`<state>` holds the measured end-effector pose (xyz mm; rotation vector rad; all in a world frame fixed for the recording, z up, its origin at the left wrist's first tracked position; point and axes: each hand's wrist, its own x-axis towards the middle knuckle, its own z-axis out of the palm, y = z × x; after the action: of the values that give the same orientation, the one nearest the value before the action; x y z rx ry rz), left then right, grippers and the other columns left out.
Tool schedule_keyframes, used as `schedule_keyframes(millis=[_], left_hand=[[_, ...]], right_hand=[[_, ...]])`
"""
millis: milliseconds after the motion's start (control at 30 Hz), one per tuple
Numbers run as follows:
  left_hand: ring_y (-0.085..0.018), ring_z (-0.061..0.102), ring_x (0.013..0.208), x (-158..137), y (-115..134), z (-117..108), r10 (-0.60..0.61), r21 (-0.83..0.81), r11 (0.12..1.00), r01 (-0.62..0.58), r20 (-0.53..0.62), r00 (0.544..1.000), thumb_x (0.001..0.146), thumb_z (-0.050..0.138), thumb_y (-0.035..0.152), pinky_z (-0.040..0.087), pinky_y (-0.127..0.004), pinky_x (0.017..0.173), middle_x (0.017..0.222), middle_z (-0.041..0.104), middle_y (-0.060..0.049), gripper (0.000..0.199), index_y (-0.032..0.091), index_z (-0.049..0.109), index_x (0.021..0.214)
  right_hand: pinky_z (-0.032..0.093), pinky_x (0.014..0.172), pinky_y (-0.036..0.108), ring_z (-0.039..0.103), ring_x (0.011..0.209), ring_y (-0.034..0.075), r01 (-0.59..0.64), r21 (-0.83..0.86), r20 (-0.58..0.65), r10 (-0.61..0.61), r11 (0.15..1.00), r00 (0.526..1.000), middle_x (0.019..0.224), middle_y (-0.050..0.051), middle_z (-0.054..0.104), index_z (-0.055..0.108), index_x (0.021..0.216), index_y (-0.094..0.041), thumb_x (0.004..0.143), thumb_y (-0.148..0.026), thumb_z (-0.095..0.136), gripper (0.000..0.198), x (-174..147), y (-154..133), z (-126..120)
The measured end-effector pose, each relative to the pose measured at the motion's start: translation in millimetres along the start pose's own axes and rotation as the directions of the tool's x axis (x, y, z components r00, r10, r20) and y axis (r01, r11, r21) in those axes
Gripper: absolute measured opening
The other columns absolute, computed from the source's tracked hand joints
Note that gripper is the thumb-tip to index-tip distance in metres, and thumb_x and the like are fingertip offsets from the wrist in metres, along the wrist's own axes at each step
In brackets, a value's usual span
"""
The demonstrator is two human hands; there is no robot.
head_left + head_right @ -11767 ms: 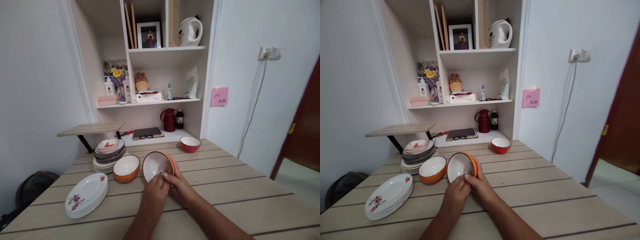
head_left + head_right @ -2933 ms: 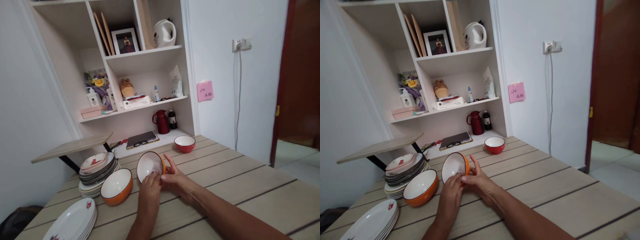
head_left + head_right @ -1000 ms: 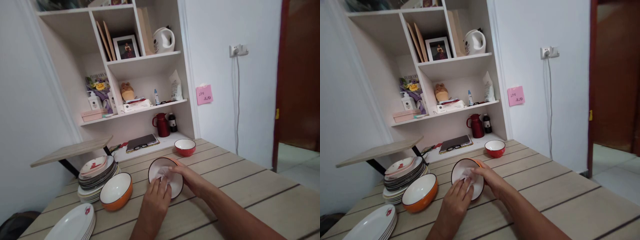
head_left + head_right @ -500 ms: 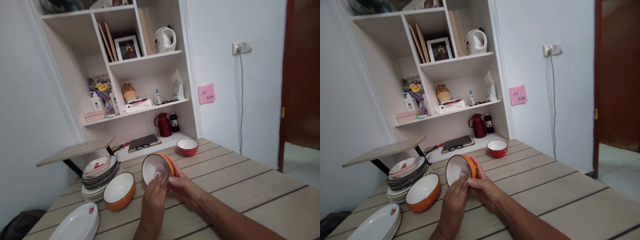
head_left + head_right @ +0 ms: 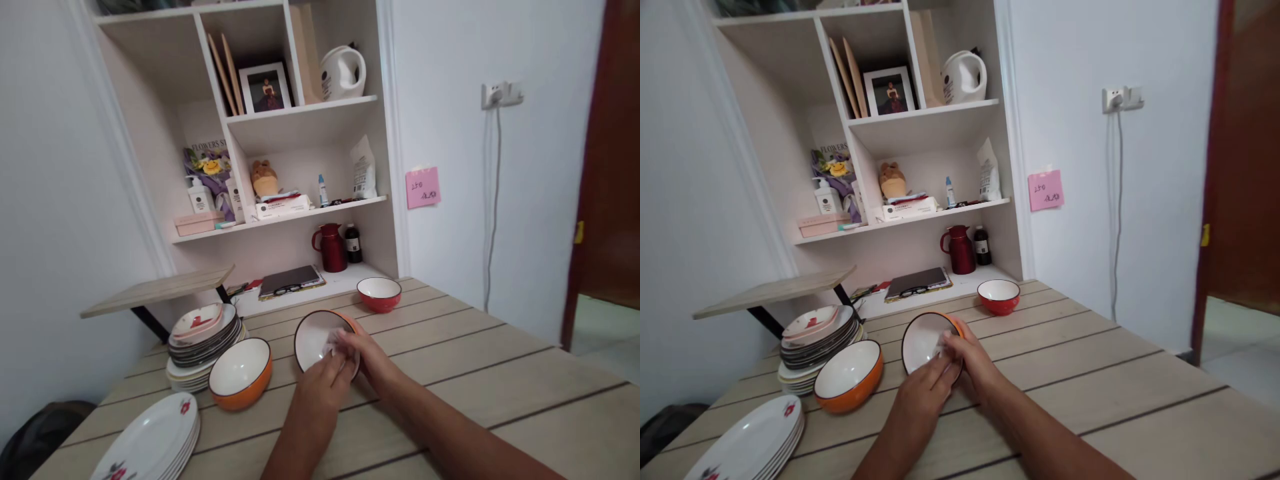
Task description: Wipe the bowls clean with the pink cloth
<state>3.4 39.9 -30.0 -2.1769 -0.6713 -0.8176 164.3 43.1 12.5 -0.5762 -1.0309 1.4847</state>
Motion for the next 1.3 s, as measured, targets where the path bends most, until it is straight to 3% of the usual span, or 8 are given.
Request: schedule_keyframes(millis=[133,267,467,600,767,967,1133,1300], left_hand=[[-0.023,0.073,0.103,-0.2,3.5,1.2,0.039,0.069,0.997,-0.037,-0.027,0.999,0.099,0.051,0.015,0.061,-0.036,0.089,0.125,0.074,-0.007,0.027,0.02,0.07,0.118],[-0.026,0.072,0.103,1.8,11.1,-4.8,0.043,0.144,0.989,-0.033,-0.066,0.997,0.096,0.057,0.015,0.058,-0.042,0.092,0.123,0.074,-0.012,0.022,0.017,0.07,0.113],[-0.025,0.07,0.104,1.5,10.1,-9.1,-0.005,0.164,0.986,0.015,-0.062,0.998,0.099,0.052,0.012,0.058,-0.039,0.089,0.124,0.073,-0.012,0.026,0.017,0.07,0.117],[-0.024,0.068,0.109,1.2,6.9,-9.4,-0.059,0.066,0.996,0.062,-0.04,0.997,0.102,0.047,0.013,0.059,-0.039,0.09,0.125,0.073,-0.007,0.028,0.019,0.07,0.118],[-0.022,0.068,0.111,-0.4,5.2,-8.7,-0.132,-0.018,0.991,0.131,-0.047,0.99,0.106,0.041,0.017,0.06,-0.04,0.092,0.123,0.074,-0.004,0.032,0.021,0.071,0.117],[-0.024,0.067,0.116,-1.7,2.8,-8.4,-0.115,-0.023,0.993,0.114,-0.054,0.992,0.105,0.041,0.015,0.061,-0.043,0.093,0.13,0.072,-0.005,0.033,0.019,0.07,0.119],[-0.024,0.071,0.111,-3.1,1.4,-7.7,-0.2,-0.085,0.977,0.194,-0.078,0.977,0.105,0.041,0.016,0.063,-0.041,0.091,0.125,0.074,-0.01,0.033,0.016,0.065,0.128],[-0.023,0.071,0.113,0.1,4.4,-5.7,-0.25,-0.235,0.942,0.241,-0.011,0.968,0.102,0.046,0.014,0.063,-0.039,0.093,0.122,0.074,-0.01,0.037,0.017,0.059,0.136]], right_hand=[[0.05,0.079,0.034,0.068,0.1,0.027,-0.122,-0.157,0.004,0.124,0.98,0.992,0.109,0.004,0.075,0.061,0.13,-0.029,0.079,-0.045,0.076,0.056,-1.1,-22.9,-19.0],[0.05,0.082,0.035,0.068,0.109,0.029,-0.193,-0.213,0.065,0.211,0.958,0.975,0.118,0.005,0.075,0.059,0.135,-0.029,0.081,-0.047,0.077,0.059,-4.0,-33.1,-31.0],[0.047,0.101,0.044,0.067,0.115,0.03,-0.103,0.006,0.143,0.101,0.995,0.985,0.123,0.009,0.074,0.045,0.147,-0.029,0.072,-0.038,0.088,0.087,-6.6,-18.3,-18.0],[0.045,0.106,0.05,0.069,0.112,0.031,-0.024,0.071,0.093,0.017,0.997,0.996,0.116,0.008,0.075,0.036,0.154,-0.03,0.065,-0.034,0.093,0.106,-6.5,-5.3,-9.1],[0.042,0.109,0.05,0.068,0.113,0.029,0.046,0.085,0.058,-0.051,0.995,0.997,0.123,0.008,0.072,0.024,0.159,-0.035,0.062,-0.028,0.096,0.121,-5.7,1.6,-5.8],[0.04,0.11,0.048,0.067,0.115,0.029,0.033,0.209,0.189,-0.073,0.977,0.979,0.127,0.008,0.069,0.016,0.16,-0.038,0.067,-0.041,0.094,0.121,-9.2,0.2,-4.6],[0.048,0.095,0.043,0.067,0.108,0.027,-0.031,0.233,0.252,-0.03,0.972,0.967,0.131,0.008,0.065,0.023,0.157,-0.04,0.071,-0.05,0.089,0.109,-10.7,12.6,0.3],[0.049,0.091,0.036,0.064,0.106,0.024,0.003,0.115,0.111,-0.016,0.993,0.994,0.123,0.003,0.065,0.037,0.151,-0.039,0.068,-0.039,0.091,0.099,-7.3,23.8,8.7]])
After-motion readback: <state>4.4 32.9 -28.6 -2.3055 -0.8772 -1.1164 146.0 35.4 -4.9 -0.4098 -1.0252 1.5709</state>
